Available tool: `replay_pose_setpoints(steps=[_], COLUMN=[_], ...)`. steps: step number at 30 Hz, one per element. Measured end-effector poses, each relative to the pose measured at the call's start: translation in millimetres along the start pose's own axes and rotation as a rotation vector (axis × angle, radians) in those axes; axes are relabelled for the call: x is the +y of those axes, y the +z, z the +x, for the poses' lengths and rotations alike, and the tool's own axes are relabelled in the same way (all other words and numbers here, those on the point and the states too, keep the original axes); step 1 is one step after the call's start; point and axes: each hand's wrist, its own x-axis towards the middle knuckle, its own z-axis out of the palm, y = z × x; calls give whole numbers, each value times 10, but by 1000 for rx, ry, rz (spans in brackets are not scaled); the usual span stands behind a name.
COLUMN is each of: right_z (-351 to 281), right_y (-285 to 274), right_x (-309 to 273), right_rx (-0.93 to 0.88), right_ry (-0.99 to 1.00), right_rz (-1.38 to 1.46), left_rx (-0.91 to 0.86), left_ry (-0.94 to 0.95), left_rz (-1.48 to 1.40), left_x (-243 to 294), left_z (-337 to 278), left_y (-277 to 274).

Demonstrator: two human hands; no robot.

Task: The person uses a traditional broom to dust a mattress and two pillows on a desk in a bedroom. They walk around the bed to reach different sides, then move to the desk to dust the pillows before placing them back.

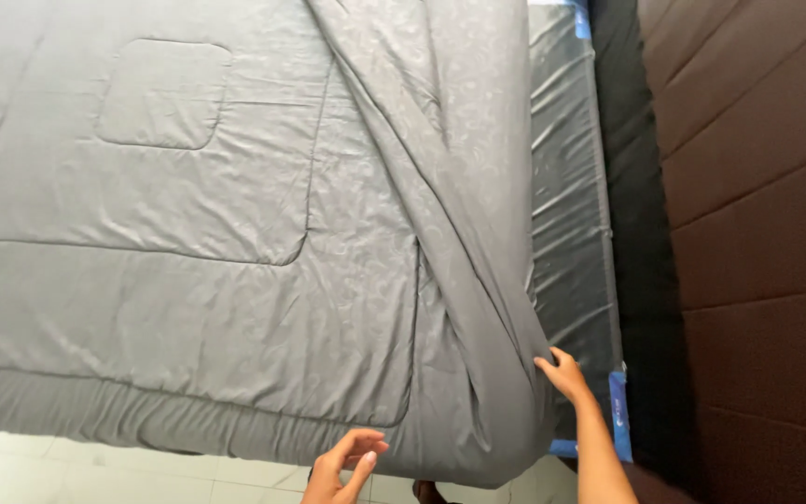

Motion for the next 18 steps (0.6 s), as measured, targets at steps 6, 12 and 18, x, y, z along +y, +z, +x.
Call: replay_pose_setpoints(steps=[6,12,18], right_z=[-1010,-1612,-2395], right_y=[-409,-136,264], right_x=[-824,-647,-1245], right_rx=[-280,-325,-196], right_ry=[72,113,158], right_rz=[56,-363,-240], left_rx=[-2,-19,-32], left_ry=[84,188,249], left_rz=[-91,-105,-133], left_x=[-16,102,-66], left_z=[-181,-504,-1070], left_y=[57,-145,-855])
